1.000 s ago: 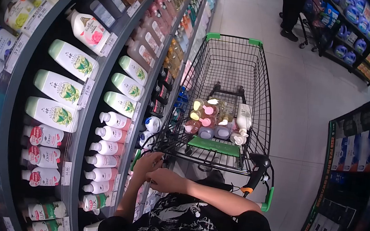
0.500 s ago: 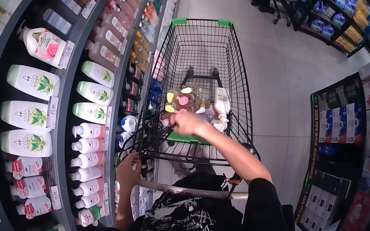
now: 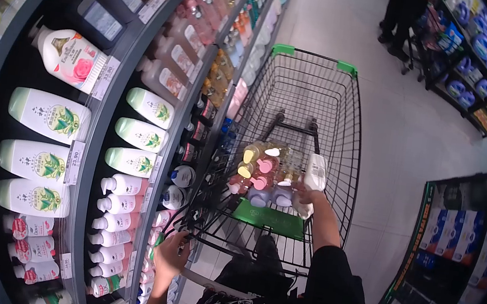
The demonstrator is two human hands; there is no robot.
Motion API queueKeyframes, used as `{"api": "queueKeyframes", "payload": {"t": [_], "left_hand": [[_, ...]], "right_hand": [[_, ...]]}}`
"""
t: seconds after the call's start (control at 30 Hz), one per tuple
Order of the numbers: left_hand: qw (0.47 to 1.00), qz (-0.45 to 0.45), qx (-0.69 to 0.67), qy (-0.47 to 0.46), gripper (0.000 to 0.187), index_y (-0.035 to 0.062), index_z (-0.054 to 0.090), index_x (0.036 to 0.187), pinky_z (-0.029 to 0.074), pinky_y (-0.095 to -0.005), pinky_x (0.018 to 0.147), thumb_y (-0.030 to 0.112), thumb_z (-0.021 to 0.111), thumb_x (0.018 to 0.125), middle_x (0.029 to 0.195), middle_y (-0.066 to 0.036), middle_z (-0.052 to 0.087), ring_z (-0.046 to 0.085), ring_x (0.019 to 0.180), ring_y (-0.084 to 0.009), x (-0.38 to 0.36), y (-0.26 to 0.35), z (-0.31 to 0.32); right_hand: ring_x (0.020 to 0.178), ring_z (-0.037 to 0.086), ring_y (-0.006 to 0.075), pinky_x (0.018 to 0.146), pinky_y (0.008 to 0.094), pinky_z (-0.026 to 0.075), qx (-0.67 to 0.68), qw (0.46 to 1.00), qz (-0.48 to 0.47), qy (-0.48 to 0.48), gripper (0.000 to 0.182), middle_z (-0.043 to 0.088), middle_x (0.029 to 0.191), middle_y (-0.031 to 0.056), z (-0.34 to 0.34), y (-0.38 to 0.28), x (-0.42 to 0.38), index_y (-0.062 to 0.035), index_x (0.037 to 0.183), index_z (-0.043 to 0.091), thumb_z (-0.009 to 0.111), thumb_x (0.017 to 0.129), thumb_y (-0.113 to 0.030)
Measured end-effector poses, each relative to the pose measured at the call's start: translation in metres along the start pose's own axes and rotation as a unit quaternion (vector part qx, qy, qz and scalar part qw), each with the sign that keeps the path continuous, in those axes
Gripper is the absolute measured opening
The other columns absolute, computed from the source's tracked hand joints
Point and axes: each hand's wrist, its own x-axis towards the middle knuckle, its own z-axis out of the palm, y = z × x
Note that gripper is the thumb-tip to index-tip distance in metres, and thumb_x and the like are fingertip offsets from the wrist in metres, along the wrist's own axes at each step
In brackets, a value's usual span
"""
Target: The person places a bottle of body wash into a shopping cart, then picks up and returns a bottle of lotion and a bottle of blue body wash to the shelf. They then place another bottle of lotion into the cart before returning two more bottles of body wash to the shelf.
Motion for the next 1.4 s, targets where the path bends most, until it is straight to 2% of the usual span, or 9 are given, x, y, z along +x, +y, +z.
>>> {"api": "queueKeyframes", "payload": {"t": [0.03, 0.07, 0.17, 0.47, 0.7, 0.97, 1.07, 1.23, 1.4], "left_hand": [[1.0, -0.012, -0.005, -0.008, 0.032, 0.0129, 0.065, 0.107, 0.053, -0.0379, 0.064, 0.012, 0.066, 0.075, 0.084, -0.007, 0.068, 0.067, 0.073, -0.0273, 0.0, 0.002, -0.001], [1.0, -0.009, -0.005, -0.001, 0.033, 0.0131, 0.065, 0.107, 0.053, -0.0386, 0.064, 0.013, 0.066, 0.074, 0.085, -0.007, 0.068, 0.067, 0.072, -0.0277, 0.001, 0.002, 0.0], [1.0, -0.003, 0.017, 0.011, 0.031, 0.0143, 0.065, 0.107, 0.052, -0.0401, 0.062, 0.016, 0.066, 0.076, 0.078, -0.007, 0.065, 0.065, 0.069, -0.0276, 0.004, 0.003, -0.001], [0.996, -0.019, 0.056, -0.063, 0.039, 0.0209, 0.054, 0.125, 0.054, -0.0419, 0.064, 0.026, 0.057, 0.086, 0.088, -0.007, 0.065, 0.067, 0.079, -0.0281, 0.022, -0.003, 0.015], [0.999, 0.011, 0.014, -0.04, 0.044, 0.0119, 0.053, 0.124, 0.054, -0.0422, 0.071, 0.027, 0.058, 0.083, 0.099, -0.009, 0.065, 0.066, 0.087, -0.0306, 0.042, 0.005, 0.006], [0.987, -0.004, -0.063, -0.151, 0.042, 0.0113, 0.054, 0.122, 0.054, -0.0396, 0.071, 0.031, 0.059, 0.085, 0.107, -0.008, 0.067, 0.067, 0.087, -0.029, 0.086, 0.01, -0.001], [0.94, 0.04, -0.34, -0.018, 0.061, 0.0099, 0.048, 0.132, 0.051, -0.0342, 0.088, 0.027, 0.074, 0.08, 0.111, -0.014, 0.065, 0.065, 0.1, -0.0261, 0.122, 0.027, -0.016], [0.916, 0.199, -0.346, 0.037, 0.094, 0.004, 0.029, 0.143, 0.036, -0.0383, 0.106, 0.033, 0.083, 0.072, 0.136, -0.02, 0.046, 0.045, 0.128, -0.0302, 0.174, 0.057, -0.054], [0.908, 0.139, -0.394, 0.034, 0.081, 0.0018, 0.044, 0.125, 0.048, -0.0398, 0.089, 0.036, 0.086, 0.065, 0.11, -0.018, 0.065, 0.065, 0.103, -0.0319, 0.169, 0.06, -0.108]], "right_hand": [[0.141, 0.027, 0.0284, 0.118, 0.0378, 0.02, 0.019, 0.981, -0.146, 0.129, 0.065, 0.034, 0.15, 0.0139, 0.065, 0.087, 0.076, -0.0103, 0.147, 0.031, 0.042, 0.086, -0.027], [0.143, 0.023, 0.0274, 0.119, 0.0372, 0.017, -0.102, 0.993, 0.008, 0.053, 0.066, 0.029, 0.152, 0.0139, 0.039, 0.049, 0.057, -0.0092, 0.145, 0.033, 0.044, 0.081, -0.021], [0.134, 0.039, 0.0299, 0.112, 0.0397, 0.03, 0.048, 0.955, -0.162, 0.243, 0.048, 0.044, 0.143, 0.0135, 0.024, 0.037, 0.018, -0.0142, 0.141, 0.042, 0.046, 0.093, -0.022], [0.101, 0.065, 0.0361, 0.087, 0.0461, 0.051, 0.011, 0.924, 0.211, 0.318, 0.031, 0.068, 0.105, 0.0203, -0.104, -0.031, -0.074, -0.017, 0.112, 0.064, 0.056, 0.088, -0.036], [0.091, 0.065, 0.0401, 0.078, 0.0464, 0.052, 0.006, 0.882, 0.162, 0.443, 0.03, 0.068, 0.096, 0.0214, -0.199, -0.079, -0.167, -0.0092, 0.11, 0.06, 0.056, 0.085, -0.025], [0.068, 0.064, 0.0399, 0.067, 0.0473, 0.051, -0.097, 0.843, -0.064, 0.525, 0.03, 0.064, 0.069, 0.02, -0.289, -0.265, -0.323, -0.012, 0.104, 0.063, 0.061, 0.075, -0.018], [0.062, 0.063, 0.0366, 0.062, 0.0445, 0.051, -0.133, 0.848, -0.149, 0.491, 0.031, 0.063, 0.065, 0.0167, -0.319, -0.325, -0.364, -0.0121, 0.104, 0.064, 0.063, 0.073, -0.02], [0.056, 0.062, 0.0314, 0.059, 0.0392, 0.05, -0.131, 0.873, -0.283, 0.374, 0.032, 0.061, 0.061, 0.0107, -0.354, -0.402, -0.384, -0.0121, 0.106, 0.065, 0.063, 0.076, -0.023], [0.068, 0.068, 0.022, 0.062, 0.033, 0.05, -0.018, 0.849, -0.418, 0.323, 0.027, 0.068, 0.078, 0.0103, -0.38, -0.438, -0.35, -0.0072, 0.107, 0.064, 0.061, 0.084, -0.022]]}}
